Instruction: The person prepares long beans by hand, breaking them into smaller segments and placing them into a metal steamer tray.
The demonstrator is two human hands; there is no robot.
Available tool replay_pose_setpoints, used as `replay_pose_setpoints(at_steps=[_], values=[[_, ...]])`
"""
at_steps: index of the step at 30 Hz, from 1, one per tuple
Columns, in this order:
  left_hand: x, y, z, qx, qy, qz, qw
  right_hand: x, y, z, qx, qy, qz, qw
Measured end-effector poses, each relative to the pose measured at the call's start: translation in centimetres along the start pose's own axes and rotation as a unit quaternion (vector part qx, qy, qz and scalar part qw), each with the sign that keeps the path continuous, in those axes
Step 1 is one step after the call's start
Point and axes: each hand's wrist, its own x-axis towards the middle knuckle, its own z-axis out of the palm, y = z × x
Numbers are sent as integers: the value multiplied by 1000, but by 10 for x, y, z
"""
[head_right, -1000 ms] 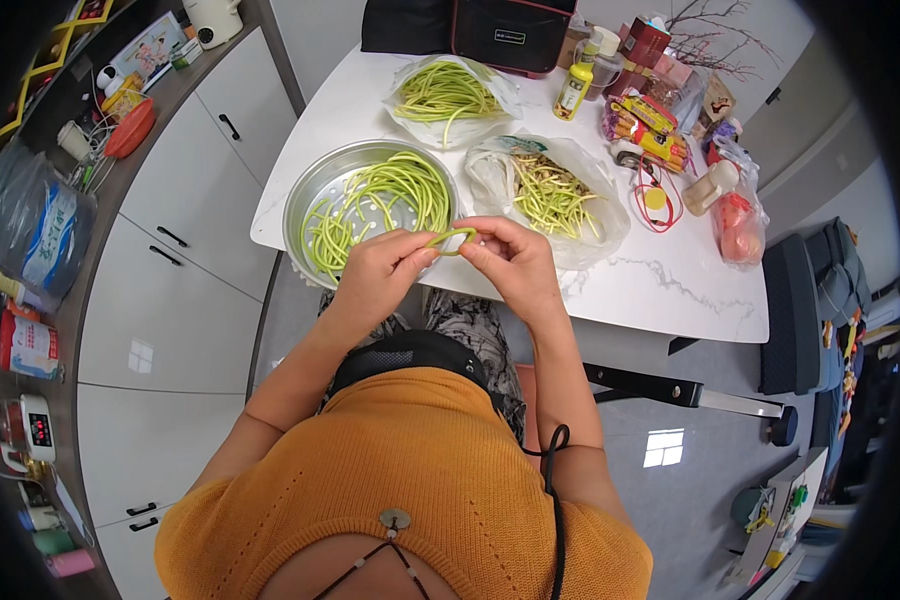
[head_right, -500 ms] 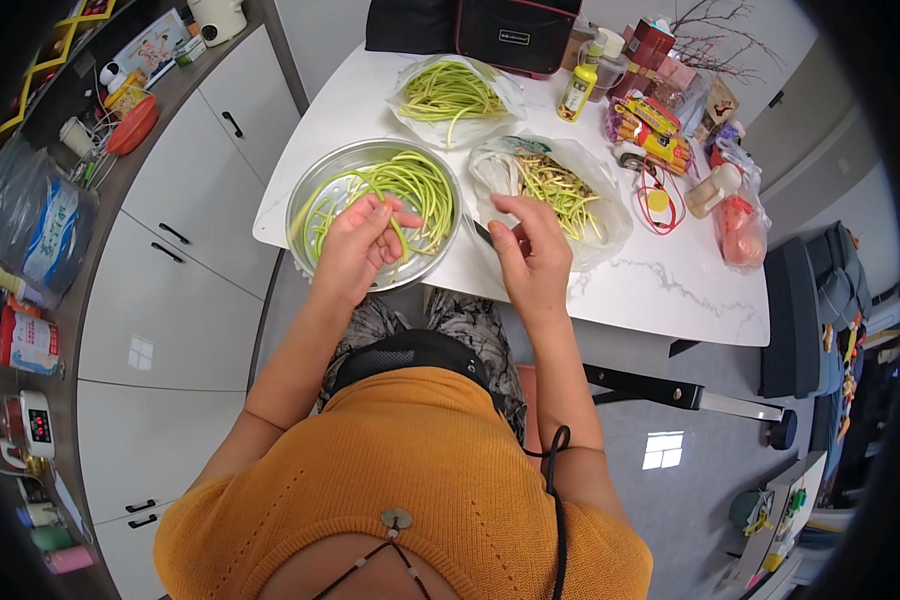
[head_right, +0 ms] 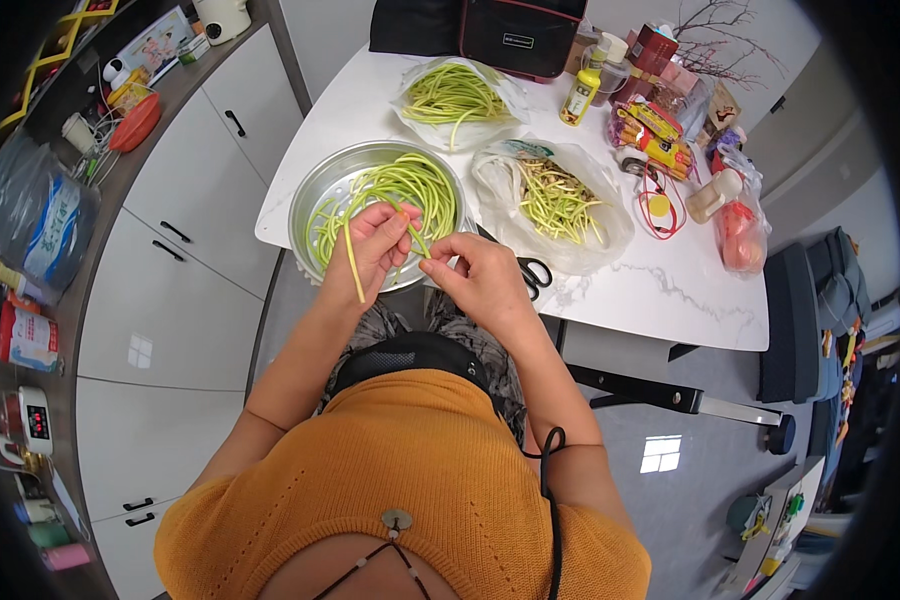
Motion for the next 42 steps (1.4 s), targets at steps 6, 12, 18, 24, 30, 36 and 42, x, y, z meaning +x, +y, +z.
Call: replay_pose_setpoints(at_steps=[6, 12, 18, 24, 30, 36, 42], values=[[1, -2, -6, -78, -20, -81, 993, -1, 2, -2, -22, 32, -138, 990], [1, -10, -8, -124, -71, -161, 977, 0, -3, -1, -8, 24, -228, 973], [-2, 1, -4, -77, -64, -135, 986, 1, 7, -3, -41, 93, -217, 971], [-8, 5, 7, 125, -67, -66, 988, 2, 6, -10, -96, 127, -179, 971], [-9, 6, 4, 125, -57, -88, 987, 15, 32, -46, -131, 280, -120, 943], [-8, 7, 8, 145, -38, -92, 984, 29, 111, -75, -346, 275, 48, 896], [-5, 5, 1, 172, -21, -84, 981, 3, 111, -68, -283, 203, 88, 933]])
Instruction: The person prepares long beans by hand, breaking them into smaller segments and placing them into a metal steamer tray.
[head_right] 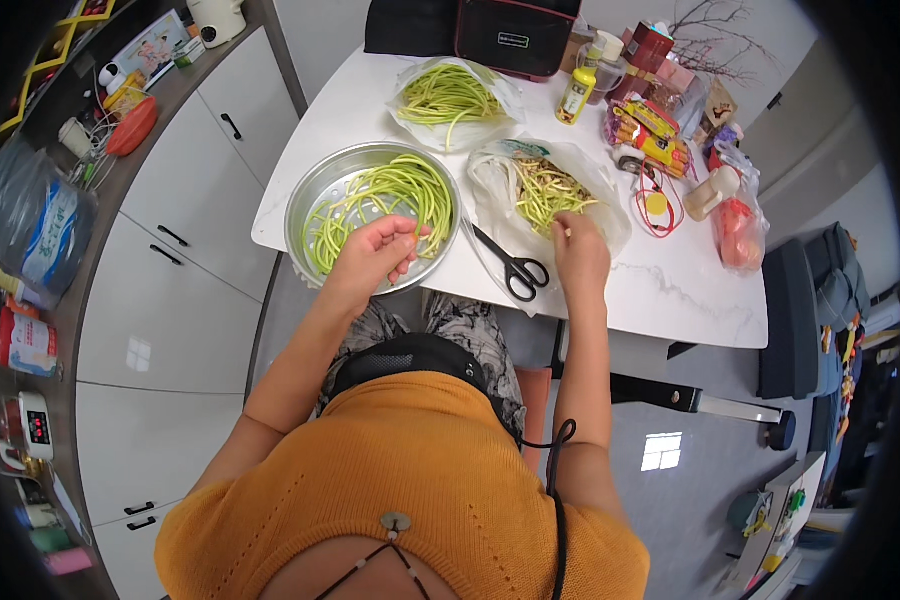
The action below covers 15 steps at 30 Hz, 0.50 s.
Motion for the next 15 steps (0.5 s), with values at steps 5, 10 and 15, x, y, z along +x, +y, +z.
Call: replay_pose_setpoints(at_steps=[5, 10, 15], values=[[3, -2, 2, 11, 3, 21, 1000, -38, -20, -4, 28, -154, -39, 987], [5, -1, 4, 34, -1, 3, 999, -50, -18, 1, -11, -156, -84, 984], [10, -7, 3, 59, 24, -2, 998, -45, -16, 0, -65, -179, -88, 978]])
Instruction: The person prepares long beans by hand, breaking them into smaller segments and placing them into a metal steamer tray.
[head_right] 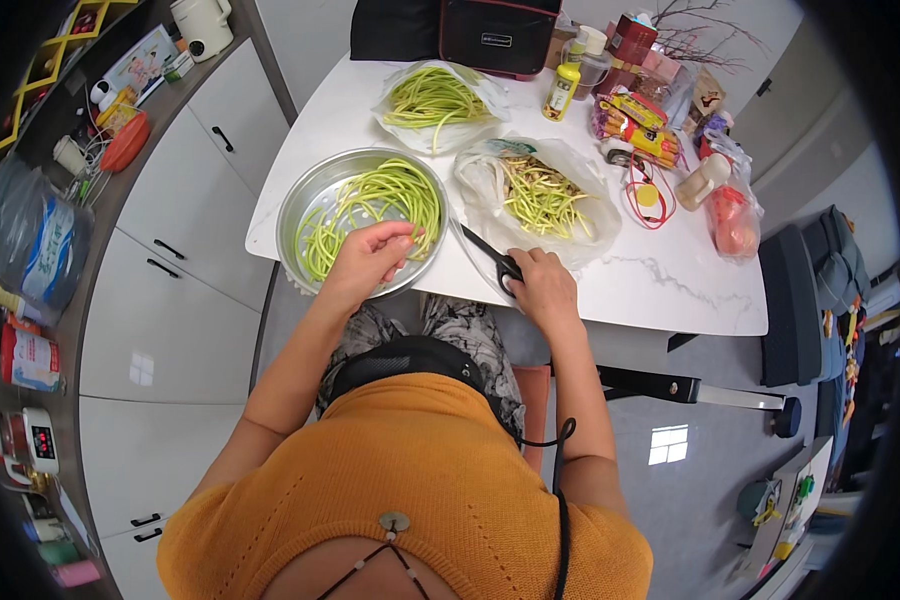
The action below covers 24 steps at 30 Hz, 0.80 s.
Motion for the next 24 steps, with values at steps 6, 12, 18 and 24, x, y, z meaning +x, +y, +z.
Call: replay_pose_setpoints(at_steps=[6, 12, 18, 24], values=[[7, -8, 1, 26, -12, 14, 1000, 7, 9, -1, 36, -44, 16, 998], [10, -8, -5, -2, 2, 7, 1000, 7, 12, -10, 27, -76, 0, 997], [19, -11, -5, -15, 4, 21, 1000, -7, 41, -27, 329, -186, 81, 922], [35, 0, 13, 14, -2, 9, 1000, -25, 52, -41, 641, -176, 147, 732]])
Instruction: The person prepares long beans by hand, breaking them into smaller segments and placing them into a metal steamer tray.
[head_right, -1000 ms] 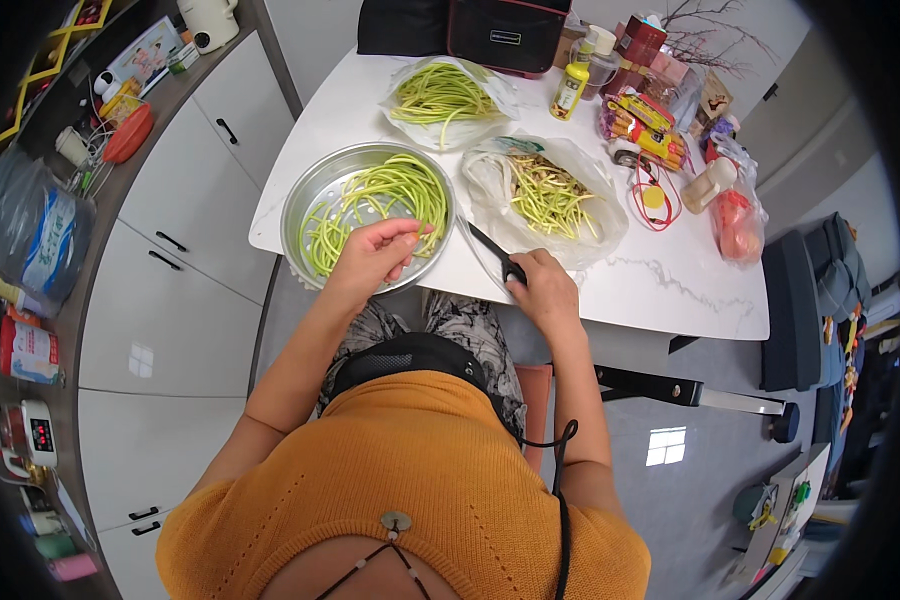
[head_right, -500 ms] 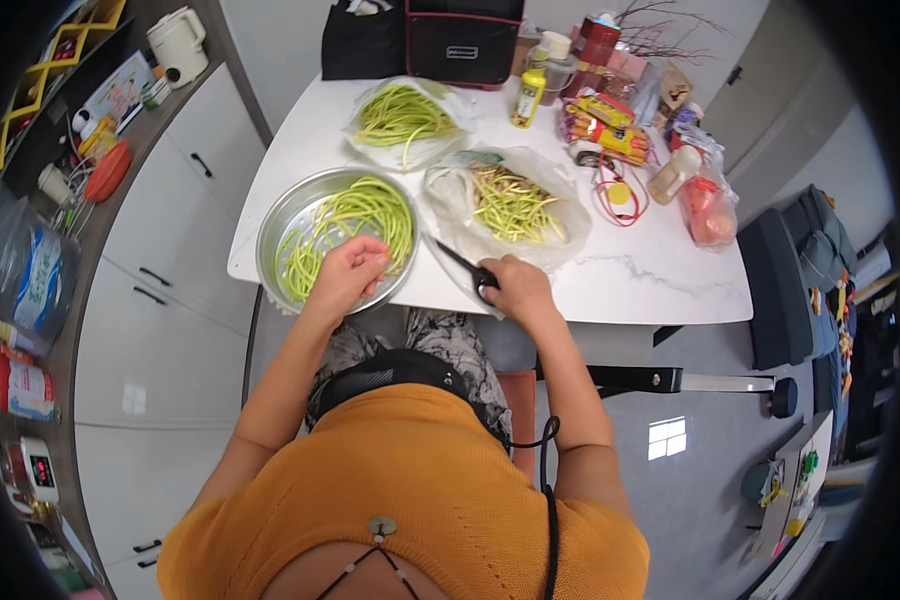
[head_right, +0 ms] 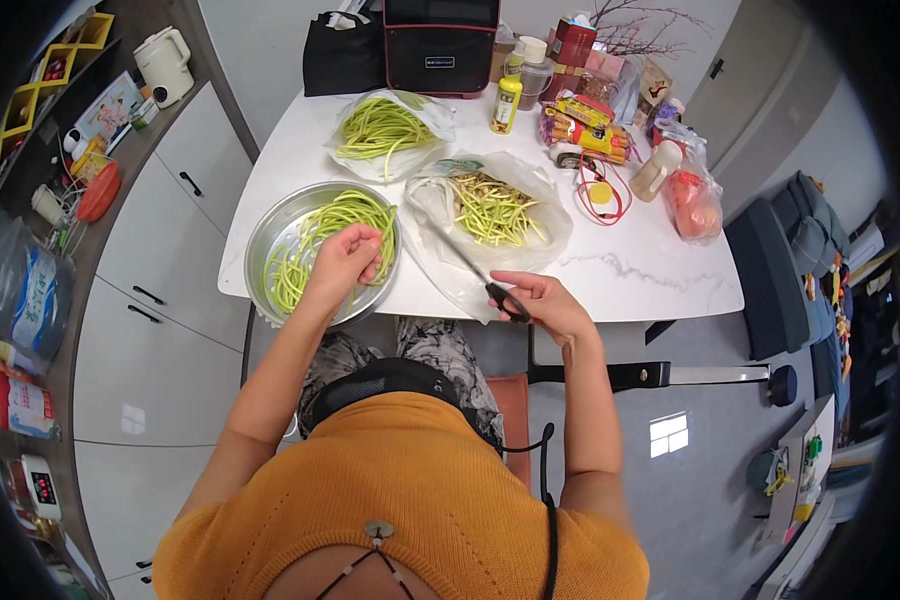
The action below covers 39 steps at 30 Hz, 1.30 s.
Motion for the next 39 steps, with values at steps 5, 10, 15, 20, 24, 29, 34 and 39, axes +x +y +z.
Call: replay_pose_setpoints(at_steps=[5, 10, 15, 20, 24, 29, 34, 39], values=[[30, -8, 20, 90, 9, 74, 993, -11, 14, 7, 270, -5, -52, 961], [47, -14, 48, 184, 6, 132, 974, -6, 23, 12, 288, 46, -60, 955], [56, -17, 64, 217, 6, 169, 961, 0, 31, 15, 276, 39, -77, 957], [58, -21, 65, 244, 18, 207, 947, 2, 29, 20, 243, 36, -73, 967], [62, -26, 66, 254, 24, 214, 943, 4, 33, 16, 260, 22, -78, 962], [66, -29, 69, 265, 30, 233, 935, 6, 36, 15, 171, 59, -51, 982], [63, -30, 71, 281, 22, 219, 934, 16, 35, 24, 230, 57, -46, 971], [65, -36, 69, 291, 23, 223, 930, 27, 40, 29, 310, 27, -71, 948]])
